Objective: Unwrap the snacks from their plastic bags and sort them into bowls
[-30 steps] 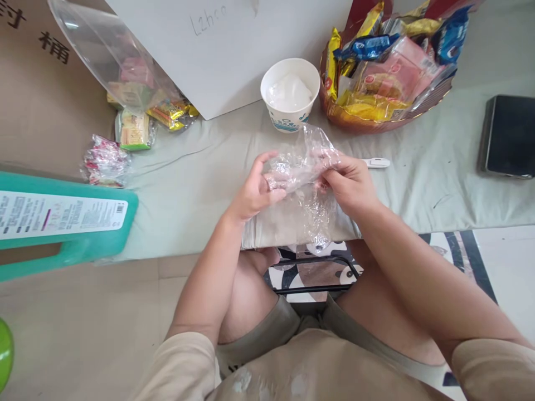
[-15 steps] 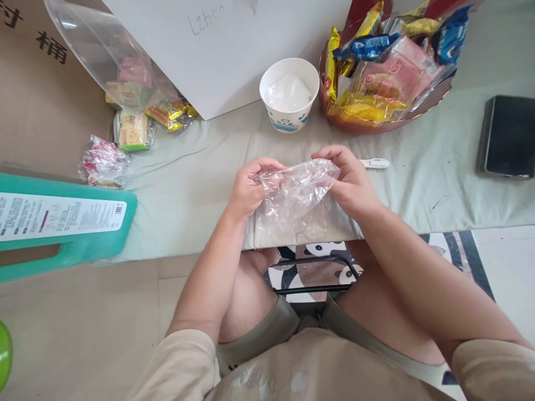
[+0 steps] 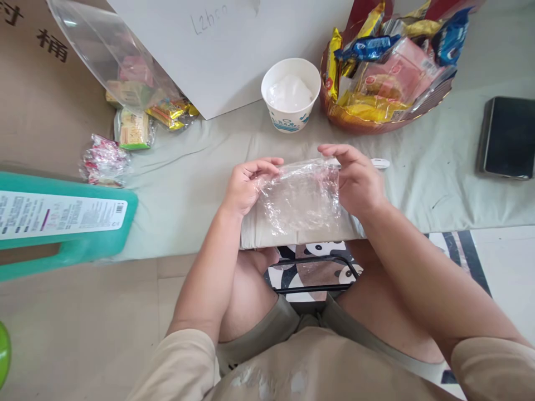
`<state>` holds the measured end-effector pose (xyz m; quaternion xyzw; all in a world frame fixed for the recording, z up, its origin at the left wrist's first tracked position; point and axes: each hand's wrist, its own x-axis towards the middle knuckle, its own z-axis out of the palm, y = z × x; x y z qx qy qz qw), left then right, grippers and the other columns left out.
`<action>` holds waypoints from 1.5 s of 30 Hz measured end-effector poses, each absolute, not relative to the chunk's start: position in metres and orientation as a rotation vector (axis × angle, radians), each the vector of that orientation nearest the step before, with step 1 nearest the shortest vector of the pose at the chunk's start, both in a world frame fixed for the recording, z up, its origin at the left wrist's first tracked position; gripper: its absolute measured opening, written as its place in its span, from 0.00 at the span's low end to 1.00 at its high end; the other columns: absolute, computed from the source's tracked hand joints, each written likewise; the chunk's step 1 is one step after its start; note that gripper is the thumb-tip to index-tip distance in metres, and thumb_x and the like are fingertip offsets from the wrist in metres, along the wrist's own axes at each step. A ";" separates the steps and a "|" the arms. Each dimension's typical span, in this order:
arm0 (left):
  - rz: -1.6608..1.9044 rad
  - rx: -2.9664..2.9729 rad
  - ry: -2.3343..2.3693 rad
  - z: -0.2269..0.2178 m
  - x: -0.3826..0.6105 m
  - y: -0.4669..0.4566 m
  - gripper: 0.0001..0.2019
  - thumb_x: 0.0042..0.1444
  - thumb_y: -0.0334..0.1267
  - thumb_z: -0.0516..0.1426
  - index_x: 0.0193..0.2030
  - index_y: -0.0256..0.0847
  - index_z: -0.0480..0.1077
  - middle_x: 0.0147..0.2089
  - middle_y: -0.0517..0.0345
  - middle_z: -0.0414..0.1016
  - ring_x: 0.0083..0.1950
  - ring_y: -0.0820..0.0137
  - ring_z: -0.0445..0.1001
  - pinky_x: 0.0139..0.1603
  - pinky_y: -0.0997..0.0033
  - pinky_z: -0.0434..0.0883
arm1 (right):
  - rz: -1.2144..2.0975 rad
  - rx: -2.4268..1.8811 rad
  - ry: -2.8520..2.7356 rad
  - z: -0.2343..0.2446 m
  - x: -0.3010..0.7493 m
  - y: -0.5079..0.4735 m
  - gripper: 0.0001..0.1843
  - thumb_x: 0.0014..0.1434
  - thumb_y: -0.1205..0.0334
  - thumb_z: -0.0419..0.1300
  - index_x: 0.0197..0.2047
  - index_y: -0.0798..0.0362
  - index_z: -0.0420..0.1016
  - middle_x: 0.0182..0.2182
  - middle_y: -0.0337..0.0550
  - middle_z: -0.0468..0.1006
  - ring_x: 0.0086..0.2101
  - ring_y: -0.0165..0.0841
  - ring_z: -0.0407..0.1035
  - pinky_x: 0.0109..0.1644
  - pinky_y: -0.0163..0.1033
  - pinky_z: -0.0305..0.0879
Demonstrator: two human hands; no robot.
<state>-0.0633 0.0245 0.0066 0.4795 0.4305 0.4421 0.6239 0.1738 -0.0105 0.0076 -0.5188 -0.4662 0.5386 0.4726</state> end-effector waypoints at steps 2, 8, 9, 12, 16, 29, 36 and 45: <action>0.999 1.019 0.977 0.009 -0.063 0.025 0.04 0.50 0.33 0.70 0.29 0.42 0.81 0.49 0.56 0.85 0.45 0.71 0.82 0.46 0.70 0.78 | 1.442 -1.222 -1.102 0.006 0.175 -0.010 0.27 0.59 0.38 0.56 0.58 0.40 0.67 0.64 0.45 0.71 0.40 0.39 0.79 0.41 0.48 0.77; 0.993 0.897 1.034 0.017 -0.061 0.026 0.04 0.51 0.31 0.66 0.30 0.41 0.76 0.50 0.58 0.84 0.45 0.69 0.83 0.44 0.70 0.82 | 1.495 -1.292 -1.177 0.004 0.166 -0.014 0.40 0.52 0.51 0.71 0.63 0.41 0.58 0.36 0.35 0.76 0.28 0.32 0.73 0.32 0.39 0.70; 1.008 0.871 1.048 0.018 -0.061 0.027 0.04 0.52 0.31 0.64 0.33 0.42 0.76 0.50 0.58 0.84 0.46 0.68 0.84 0.43 0.70 0.82 | 1.479 -1.299 -1.182 0.004 0.165 -0.015 0.38 0.52 0.54 0.70 0.62 0.42 0.60 0.33 0.33 0.74 0.27 0.31 0.71 0.30 0.37 0.68; 1.016 0.751 1.027 0.023 -0.062 0.029 0.11 0.57 0.36 0.60 0.48 0.46 0.75 0.53 0.57 0.84 0.50 0.64 0.85 0.44 0.65 0.83 | 1.387 -1.284 -1.179 0.004 0.165 -0.015 0.33 0.54 0.56 0.69 0.60 0.42 0.62 0.31 0.31 0.72 0.26 0.29 0.69 0.31 0.38 0.68; 0.859 0.689 0.926 0.025 -0.063 0.026 0.23 0.58 0.52 0.62 0.57 0.45 0.72 0.58 0.50 0.83 0.52 0.55 0.86 0.46 0.59 0.84 | 1.227 -1.261 -1.229 -0.003 0.168 -0.014 0.34 0.57 0.52 0.69 0.63 0.39 0.60 0.34 0.34 0.75 0.33 0.34 0.74 0.42 0.44 0.75; 0.788 0.923 1.040 0.020 -0.058 0.022 0.16 0.42 0.40 0.72 0.36 0.37 0.75 0.28 0.58 0.82 0.29 0.68 0.83 0.27 0.75 0.77 | 1.615 -1.241 -1.013 0.016 0.159 -0.023 0.17 0.51 0.50 0.72 0.35 0.50 0.72 0.27 0.36 0.77 0.26 0.29 0.69 0.31 0.37 0.66; 0.791 1.064 0.982 0.021 -0.065 0.022 0.17 0.46 0.46 0.72 0.38 0.41 0.75 0.19 0.66 0.74 0.16 0.75 0.70 0.18 0.77 0.67 | 1.586 -1.182 -1.016 0.014 0.162 -0.025 0.19 0.56 0.56 0.66 0.51 0.44 0.74 0.18 0.27 0.68 0.17 0.28 0.58 0.23 0.35 0.53; 0.876 1.064 0.927 0.017 -0.071 0.025 0.18 0.48 0.55 0.63 0.24 0.40 0.78 0.23 0.55 0.75 0.23 0.72 0.71 0.20 0.73 0.65 | 1.459 -1.204 -1.107 0.018 0.163 -0.019 0.20 0.56 0.41 0.57 0.24 0.48 0.72 0.23 0.42 0.71 0.25 0.34 0.66 0.30 0.43 0.65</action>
